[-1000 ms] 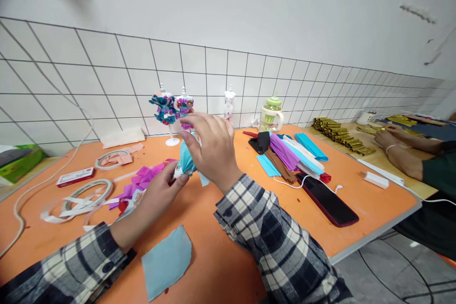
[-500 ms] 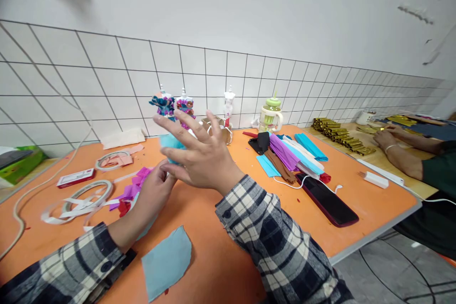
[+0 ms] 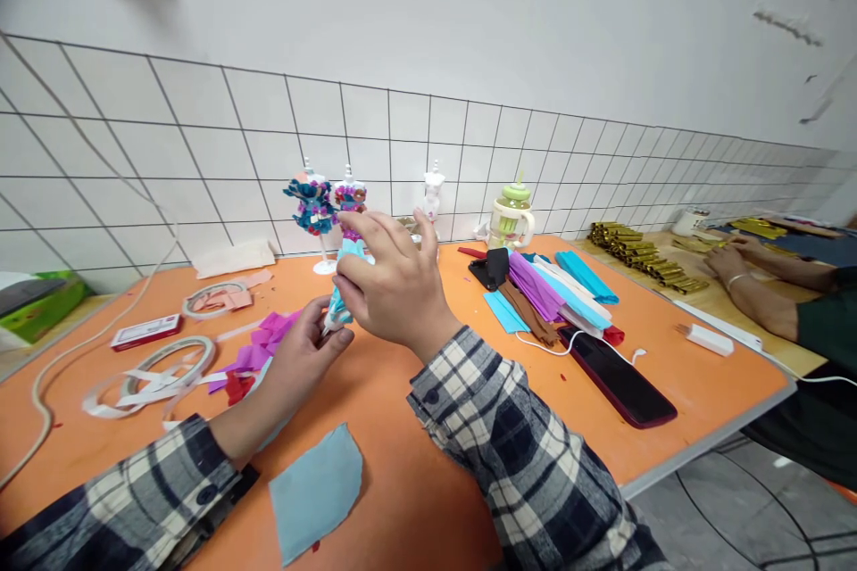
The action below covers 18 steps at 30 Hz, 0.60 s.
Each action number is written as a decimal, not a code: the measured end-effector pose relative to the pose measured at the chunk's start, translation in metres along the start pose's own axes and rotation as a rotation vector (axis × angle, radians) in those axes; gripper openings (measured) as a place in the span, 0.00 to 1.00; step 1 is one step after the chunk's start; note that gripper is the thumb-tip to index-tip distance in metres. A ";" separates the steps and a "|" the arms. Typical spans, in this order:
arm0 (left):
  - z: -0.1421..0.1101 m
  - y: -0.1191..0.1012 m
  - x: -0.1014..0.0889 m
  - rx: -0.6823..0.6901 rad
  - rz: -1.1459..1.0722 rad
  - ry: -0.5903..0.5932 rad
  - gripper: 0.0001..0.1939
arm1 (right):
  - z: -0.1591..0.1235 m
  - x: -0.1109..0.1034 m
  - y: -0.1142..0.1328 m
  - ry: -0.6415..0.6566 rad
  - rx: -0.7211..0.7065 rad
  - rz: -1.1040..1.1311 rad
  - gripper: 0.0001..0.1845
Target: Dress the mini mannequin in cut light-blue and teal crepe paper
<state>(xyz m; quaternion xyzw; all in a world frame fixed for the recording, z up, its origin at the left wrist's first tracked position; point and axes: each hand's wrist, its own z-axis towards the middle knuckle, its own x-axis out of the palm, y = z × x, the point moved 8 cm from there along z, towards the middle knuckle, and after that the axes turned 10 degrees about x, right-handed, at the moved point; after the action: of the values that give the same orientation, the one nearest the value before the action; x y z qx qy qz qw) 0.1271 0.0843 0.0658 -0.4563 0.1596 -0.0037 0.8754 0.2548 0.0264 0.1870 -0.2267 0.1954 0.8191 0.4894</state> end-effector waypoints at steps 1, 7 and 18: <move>0.000 0.000 0.001 0.006 0.001 0.011 0.21 | 0.001 -0.001 -0.001 0.006 0.018 0.026 0.10; 0.004 -0.001 -0.009 -0.008 0.059 -0.080 0.18 | 0.010 -0.027 -0.016 -0.047 0.071 0.283 0.19; 0.003 -0.006 -0.010 0.002 0.059 -0.074 0.21 | 0.004 -0.001 -0.002 0.148 -0.083 0.050 0.03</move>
<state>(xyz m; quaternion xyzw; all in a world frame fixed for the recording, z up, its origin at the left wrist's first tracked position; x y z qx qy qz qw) 0.1188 0.0846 0.0745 -0.4503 0.1404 0.0387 0.8809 0.2559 0.0286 0.1902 -0.3020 0.2026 0.8193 0.4434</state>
